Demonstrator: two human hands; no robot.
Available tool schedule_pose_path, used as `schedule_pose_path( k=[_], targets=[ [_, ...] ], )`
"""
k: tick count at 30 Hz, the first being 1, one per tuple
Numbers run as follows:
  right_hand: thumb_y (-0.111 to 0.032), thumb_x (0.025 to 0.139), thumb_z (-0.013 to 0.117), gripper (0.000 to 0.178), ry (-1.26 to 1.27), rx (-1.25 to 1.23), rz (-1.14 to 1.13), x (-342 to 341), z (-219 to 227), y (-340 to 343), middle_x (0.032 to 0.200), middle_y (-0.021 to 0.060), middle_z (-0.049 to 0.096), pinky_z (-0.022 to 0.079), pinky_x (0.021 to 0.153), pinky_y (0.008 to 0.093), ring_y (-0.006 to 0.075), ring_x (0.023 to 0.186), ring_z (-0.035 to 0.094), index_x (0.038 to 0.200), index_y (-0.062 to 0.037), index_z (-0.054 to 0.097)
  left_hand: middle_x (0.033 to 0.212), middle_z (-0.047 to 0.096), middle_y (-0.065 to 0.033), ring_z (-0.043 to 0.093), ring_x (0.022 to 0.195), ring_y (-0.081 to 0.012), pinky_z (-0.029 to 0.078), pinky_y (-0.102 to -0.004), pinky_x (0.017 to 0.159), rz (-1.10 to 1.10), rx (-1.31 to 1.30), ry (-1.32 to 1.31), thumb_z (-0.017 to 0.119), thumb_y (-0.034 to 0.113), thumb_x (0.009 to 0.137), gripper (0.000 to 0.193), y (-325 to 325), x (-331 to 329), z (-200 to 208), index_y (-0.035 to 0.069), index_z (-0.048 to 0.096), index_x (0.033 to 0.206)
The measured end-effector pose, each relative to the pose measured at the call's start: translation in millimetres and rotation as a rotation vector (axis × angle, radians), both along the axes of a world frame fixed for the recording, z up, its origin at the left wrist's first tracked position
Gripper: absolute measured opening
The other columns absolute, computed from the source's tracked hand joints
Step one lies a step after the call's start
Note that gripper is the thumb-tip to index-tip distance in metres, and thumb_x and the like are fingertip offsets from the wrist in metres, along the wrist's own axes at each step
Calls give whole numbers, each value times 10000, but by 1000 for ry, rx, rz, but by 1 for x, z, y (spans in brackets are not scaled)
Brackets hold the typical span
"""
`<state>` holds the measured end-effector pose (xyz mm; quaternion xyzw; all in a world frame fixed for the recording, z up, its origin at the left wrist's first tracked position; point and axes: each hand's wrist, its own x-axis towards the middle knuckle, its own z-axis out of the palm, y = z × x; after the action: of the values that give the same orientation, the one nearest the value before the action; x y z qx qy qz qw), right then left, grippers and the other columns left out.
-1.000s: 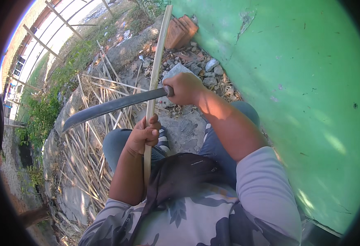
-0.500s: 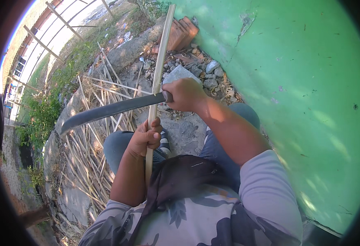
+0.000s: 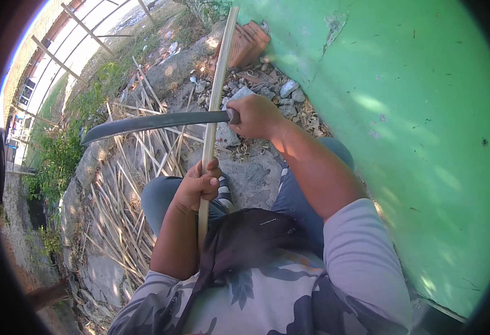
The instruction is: The person scrapes and shaves bamboo sticks using a machete.
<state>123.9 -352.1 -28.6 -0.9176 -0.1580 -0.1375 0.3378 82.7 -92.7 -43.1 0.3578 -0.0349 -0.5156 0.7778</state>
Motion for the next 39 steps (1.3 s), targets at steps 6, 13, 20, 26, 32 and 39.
schedule_pose_path(
  k=[6,13,20,26,32,39],
  targets=[
    [-181,736,700,132,-41,-68,-22,1,-2,-5,659,151,618,490,574,453,381,642,635,783,-77,635,768,387,96,321,549,-12,224,-211,456,-14,-23,14,678,-38,802,387,-1,-4,0,192,437,1000],
    [-177,730,699,135,-66,-86,18,-7,1,3,654,154,604,481,585,470,386,647,626,772,-75,620,765,384,95,313,548,-10,224,-210,455,13,-66,24,673,-51,803,385,1,0,1,190,436,989],
    [-168,722,698,148,-65,-61,-5,-9,3,2,654,152,594,473,584,465,385,647,620,771,-72,597,763,385,92,304,543,-11,219,-215,454,-13,-135,48,694,-30,817,380,6,0,-3,188,436,992],
    [-179,713,676,130,63,-91,-76,4,5,-13,691,158,627,495,628,484,398,696,639,804,-94,637,761,387,89,301,542,-15,217,-214,455,13,-60,41,691,-30,816,378,0,0,-1,185,437,994],
    [-197,728,680,137,-37,-142,-10,-8,8,-3,735,161,650,509,643,480,388,726,654,823,-102,656,755,382,91,305,541,-12,215,-214,457,-5,-70,33,699,-24,812,383,2,-4,2,184,436,996],
    [-204,734,675,128,-29,-93,-26,-6,4,0,704,151,645,518,637,486,385,710,656,809,-103,655,757,381,99,307,540,-9,218,-213,456,-5,-77,41,705,-24,807,387,2,1,-6,184,437,994]
  ],
)
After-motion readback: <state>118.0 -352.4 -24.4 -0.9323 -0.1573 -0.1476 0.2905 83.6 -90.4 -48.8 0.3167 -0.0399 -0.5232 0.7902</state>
